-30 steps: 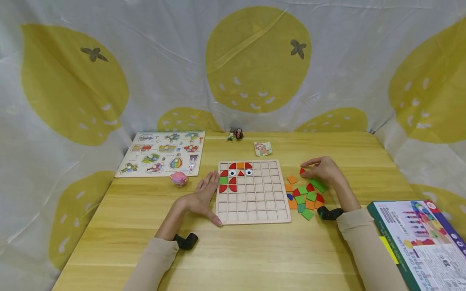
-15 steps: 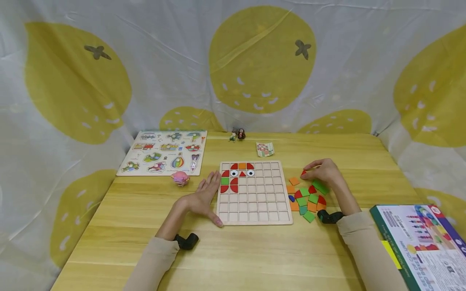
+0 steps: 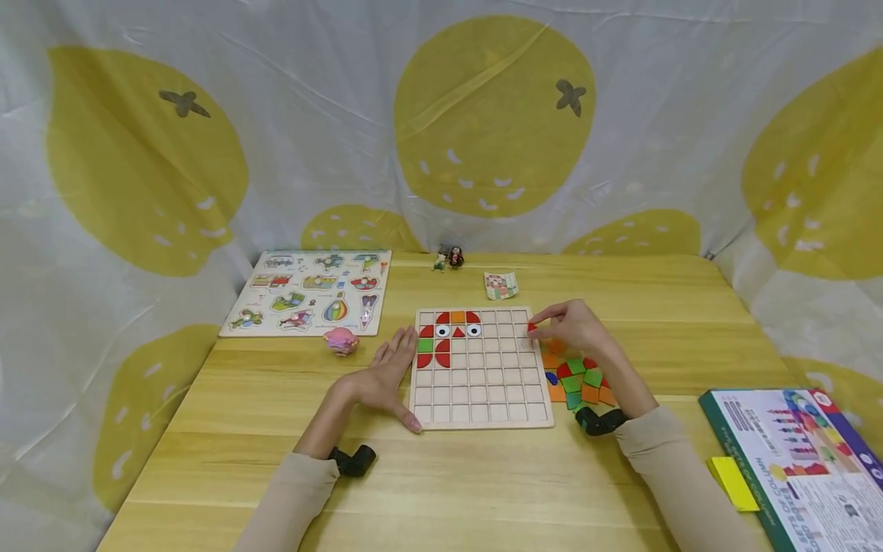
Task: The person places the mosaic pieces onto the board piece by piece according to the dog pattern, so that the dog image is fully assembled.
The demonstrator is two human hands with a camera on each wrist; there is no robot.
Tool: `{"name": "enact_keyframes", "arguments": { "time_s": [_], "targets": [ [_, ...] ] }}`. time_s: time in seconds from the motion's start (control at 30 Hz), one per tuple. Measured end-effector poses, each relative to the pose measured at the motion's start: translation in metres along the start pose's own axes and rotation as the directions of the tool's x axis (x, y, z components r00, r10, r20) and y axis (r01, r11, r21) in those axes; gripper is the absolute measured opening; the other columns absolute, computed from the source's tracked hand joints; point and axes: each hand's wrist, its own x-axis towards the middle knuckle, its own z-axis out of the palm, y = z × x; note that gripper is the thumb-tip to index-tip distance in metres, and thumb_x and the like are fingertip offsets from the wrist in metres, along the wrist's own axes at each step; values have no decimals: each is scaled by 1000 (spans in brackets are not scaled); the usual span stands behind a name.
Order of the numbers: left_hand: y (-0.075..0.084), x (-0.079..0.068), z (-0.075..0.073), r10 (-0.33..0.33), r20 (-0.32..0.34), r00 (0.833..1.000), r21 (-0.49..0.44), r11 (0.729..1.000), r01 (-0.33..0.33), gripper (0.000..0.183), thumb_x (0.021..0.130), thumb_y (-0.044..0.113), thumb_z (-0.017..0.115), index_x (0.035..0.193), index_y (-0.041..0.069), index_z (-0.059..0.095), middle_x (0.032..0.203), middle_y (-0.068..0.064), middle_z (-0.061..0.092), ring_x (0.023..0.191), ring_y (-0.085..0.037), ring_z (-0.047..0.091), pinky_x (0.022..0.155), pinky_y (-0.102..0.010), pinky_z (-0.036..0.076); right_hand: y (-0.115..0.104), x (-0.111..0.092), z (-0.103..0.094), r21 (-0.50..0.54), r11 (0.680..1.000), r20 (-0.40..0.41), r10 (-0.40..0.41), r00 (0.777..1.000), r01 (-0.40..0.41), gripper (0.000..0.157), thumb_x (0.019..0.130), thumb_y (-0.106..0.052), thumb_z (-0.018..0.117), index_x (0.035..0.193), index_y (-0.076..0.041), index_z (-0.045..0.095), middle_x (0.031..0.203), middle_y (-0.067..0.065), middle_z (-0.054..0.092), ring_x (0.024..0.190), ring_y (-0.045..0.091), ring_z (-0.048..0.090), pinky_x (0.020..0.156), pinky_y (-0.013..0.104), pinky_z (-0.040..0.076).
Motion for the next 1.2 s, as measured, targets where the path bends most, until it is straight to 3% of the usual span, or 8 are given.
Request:
{"name": "enact_keyframes", "arguments": {
  "time_s": [0.1,0.2,0.33,0.5,0.83,1.0,1.07,1.2],
  "targets": [
    [-1,0,1,4,-5,1000,0,1000,-4,152,54,61,86,152,7,-17,160,-13,-24,148,-30,-24,123,-51,-7,-22,5,33,-14,1000,58,-10,998,11,25,76,-23,82,97,-12,76,54,-6,29,51,14,24,48,26,24],
    [-1,0,1,7,-12,1000,5,1000,-7,152,55,61,85,152,6,-17,160,-13,-24,148,-30,-24,123,-51,-7,-39,11,62,-45,998,62,-28,998,31,22,74,-20,84,92,-10,77,53,-5,39,55,13,29,52,26,26],
    [0,0,1,14,-14,1000,11,1000,-14,152,55,60,86,152,5,-17,159,-14,-24,148,-31,-23,122,-52,-7,-45,16,81,-71,996,23,-47,999,49,22,71,-19,86,88,-9,76,55,-4,50,53,12,33,52,25,31],
    [2,0,0,9,-12,1000,9,1000,-9,152,54,59,86,152,4,-17,159,-15,-24,148,-32,-23,122,-51,-8,-42,17,83,-79,996,-21,-52,998,50,21,67,-18,88,84,-13,78,63,0,56,58,14,37,53,26,32],
    [1,-1,1,-6,-7,1000,3,1000,6,153,54,60,86,152,6,-18,160,-13,-25,148,-30,-24,123,-50,-8,-42,19,86,-61,997,-21,-48,999,47,20,66,-17,89,81,-11,78,50,-2,49,53,13,33,51,25,29],
    [1,0,1,-15,-4,1000,-3,1000,15,153,53,61,86,152,8,-18,160,-11,-25,148,-28,-25,123,-49,-8,-42,21,85,-82,994,-7,-72,997,71,21,64,-18,90,81,-12,78,55,-1,50,56,13,32,52,25,28],
    [1,0,1,-16,-3,1000,-4,1000,16,153,53,61,86,152,8,-18,160,-11,-25,148,-28,-25,123,-49,-8,-40,20,80,-80,992,38,-96,995,99,23,67,-18,88,86,-12,78,60,-2,51,58,14,31,53,25,27],
    [1,0,1,-17,-7,1000,-12,1000,17,153,53,61,86,152,8,-17,160,-12,-25,148,-29,-24,123,-51,-7,-32,13,53,-66,988,95,-130,987,136,27,76,-21,82,101,-12,77,57,-4,38,56,15,25,52,26,24]
  ]
}}
